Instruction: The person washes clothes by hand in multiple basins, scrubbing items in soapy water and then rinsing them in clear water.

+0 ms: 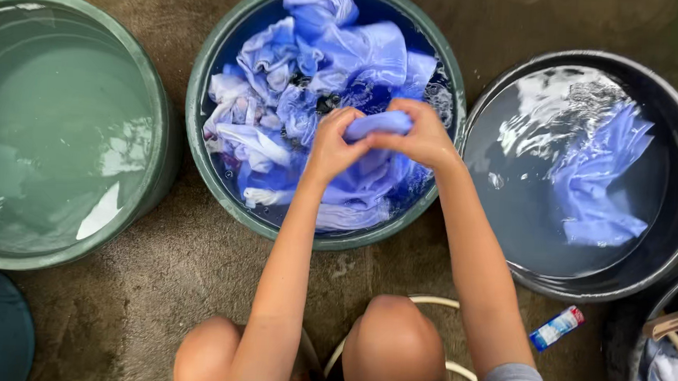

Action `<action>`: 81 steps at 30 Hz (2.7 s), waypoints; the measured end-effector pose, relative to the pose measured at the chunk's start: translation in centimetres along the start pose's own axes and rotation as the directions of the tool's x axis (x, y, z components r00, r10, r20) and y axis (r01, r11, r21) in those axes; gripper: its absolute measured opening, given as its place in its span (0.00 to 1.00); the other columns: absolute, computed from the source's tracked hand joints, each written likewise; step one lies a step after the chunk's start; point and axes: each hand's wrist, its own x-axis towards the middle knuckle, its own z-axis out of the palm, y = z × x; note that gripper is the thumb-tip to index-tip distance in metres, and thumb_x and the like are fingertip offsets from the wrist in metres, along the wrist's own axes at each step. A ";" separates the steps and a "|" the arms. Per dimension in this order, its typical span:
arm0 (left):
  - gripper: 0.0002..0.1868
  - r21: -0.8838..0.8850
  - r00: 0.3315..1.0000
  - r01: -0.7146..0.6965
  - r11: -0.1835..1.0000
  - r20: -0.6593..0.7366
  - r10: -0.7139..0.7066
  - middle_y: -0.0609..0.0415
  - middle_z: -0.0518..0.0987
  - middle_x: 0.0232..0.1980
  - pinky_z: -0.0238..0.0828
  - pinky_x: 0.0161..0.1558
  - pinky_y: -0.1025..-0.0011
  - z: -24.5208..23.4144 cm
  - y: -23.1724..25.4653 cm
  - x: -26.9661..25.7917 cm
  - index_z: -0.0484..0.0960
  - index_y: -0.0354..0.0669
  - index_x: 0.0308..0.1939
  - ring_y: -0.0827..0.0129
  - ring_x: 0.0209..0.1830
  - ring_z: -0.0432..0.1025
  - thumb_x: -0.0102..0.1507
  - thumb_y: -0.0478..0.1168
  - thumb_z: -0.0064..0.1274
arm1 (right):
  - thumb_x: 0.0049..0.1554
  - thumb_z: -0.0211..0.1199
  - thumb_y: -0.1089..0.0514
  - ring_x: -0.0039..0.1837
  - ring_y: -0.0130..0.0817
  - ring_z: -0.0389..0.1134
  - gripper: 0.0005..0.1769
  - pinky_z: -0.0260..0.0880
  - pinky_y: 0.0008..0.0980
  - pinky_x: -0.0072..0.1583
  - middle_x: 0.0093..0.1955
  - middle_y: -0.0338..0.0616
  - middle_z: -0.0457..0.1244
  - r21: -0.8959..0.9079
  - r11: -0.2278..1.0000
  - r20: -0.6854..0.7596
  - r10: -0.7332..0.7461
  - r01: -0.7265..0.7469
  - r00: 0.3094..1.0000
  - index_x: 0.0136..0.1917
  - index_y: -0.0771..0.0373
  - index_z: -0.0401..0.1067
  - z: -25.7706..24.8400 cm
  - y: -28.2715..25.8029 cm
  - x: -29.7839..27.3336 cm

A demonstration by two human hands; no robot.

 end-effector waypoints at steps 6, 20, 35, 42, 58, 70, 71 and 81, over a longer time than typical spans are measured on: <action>0.23 -0.001 0.979 0.023 1.000 0.204 -0.022 0.49 0.81 0.51 0.72 0.52 0.60 -1.4 2.5 0.1 0.81 0.43 0.47 0.50 0.53 0.77 0.52 0.43 0.72 | 0.51 0.74 0.71 0.54 0.27 0.69 0.18 0.72 0.29 0.57 0.49 0.37 0.66 0.468 0.766 -0.386 -0.271 0.441 0.882 0.39 0.57 0.65 -2.2 -5.5 -2.1; 0.39 0.520 0.994 0.024 0.854 0.075 -0.074 0.39 0.66 0.76 0.71 0.57 0.52 9.2 -17.6 -7.3 0.61 0.43 0.76 0.42 0.56 0.74 0.58 0.26 0.46 | 0.52 0.64 0.59 0.57 0.59 0.70 0.16 0.71 0.54 0.59 0.53 0.60 0.67 -0.689 0.724 -0.080 -0.053 -0.016 0.995 0.54 0.62 0.72 9.6 23.9 2.9; 0.34 -0.041 0.961 -0.227 0.973 -0.171 0.217 0.47 0.77 0.64 0.71 0.65 0.60 -1.4 1.2 0.8 0.74 0.47 0.64 0.54 0.63 0.74 0.55 0.46 0.68 | 0.52 0.73 0.51 0.54 0.52 0.75 0.21 0.73 0.41 0.55 0.49 0.58 0.71 -0.369 0.913 -0.252 -0.277 0.173 0.927 0.54 0.67 0.76 2.6 0.5 4.2; 0.60 0.178 0.811 -0.323 0.929 -0.455 0.369 0.43 0.62 0.74 0.47 0.77 0.48 -0.4 2.9 2.5 0.55 0.42 0.74 0.45 0.75 0.58 0.46 0.49 0.76 | 0.56 0.78 0.58 0.57 0.27 0.72 0.22 0.74 0.28 0.60 0.55 0.41 0.70 0.115 0.934 -0.269 -0.297 0.337 0.916 0.59 0.66 0.74 0.8 -12.7 1.4; 0.51 0.640 0.996 0.084 0.764 -0.050 -0.068 0.38 0.76 0.60 0.65 0.58 0.51 8.2 -15.9 -4.3 0.66 0.42 0.68 0.42 0.60 0.69 0.40 0.30 0.68 | 0.45 0.75 0.56 0.54 0.62 0.68 0.34 0.68 0.51 0.54 0.51 0.65 0.66 -0.639 0.726 -0.355 0.012 -0.252 0.935 0.65 0.63 0.72 9.5 20.6 4.2; 0.26 -0.169 0.906 0.052 0.984 -0.406 -0.117 0.49 0.78 0.44 0.73 0.53 0.71 -0.8 -0.7 2.6 0.71 0.42 0.48 0.63 0.46 0.74 0.53 0.37 0.71 | 0.54 0.73 0.42 0.61 0.36 0.71 0.33 0.72 0.38 0.64 0.59 0.46 0.68 0.655 0.733 -0.583 0.338 0.181 0.739 0.63 0.65 0.69 1.2 5.7 2.4; 0.26 -0.178 0.898 0.008 0.984 -0.432 -0.085 0.49 0.78 0.45 0.73 0.53 0.71 -0.2 0.6 3.4 0.71 0.43 0.49 0.64 0.47 0.74 0.52 0.35 0.69 | 0.57 0.71 0.40 0.62 0.38 0.70 0.34 0.70 0.40 0.66 0.60 0.48 0.68 0.769 0.596 -0.518 0.368 0.232 0.772 0.65 0.68 0.71 1.8 7.3 3.1; 0.32 -0.950 0.795 -0.138 0.280 -0.275 -0.541 0.44 0.73 0.61 0.73 0.61 0.62 7.8 -4.2 0.9 0.66 0.34 0.66 0.60 0.60 0.70 0.61 0.31 0.63 | 0.58 0.58 0.40 0.62 0.47 0.69 0.31 0.69 0.47 0.66 0.63 0.49 0.67 0.987 -0.038 -0.131 0.386 0.158 0.913 0.67 0.62 0.69 8.1 11.4 2.8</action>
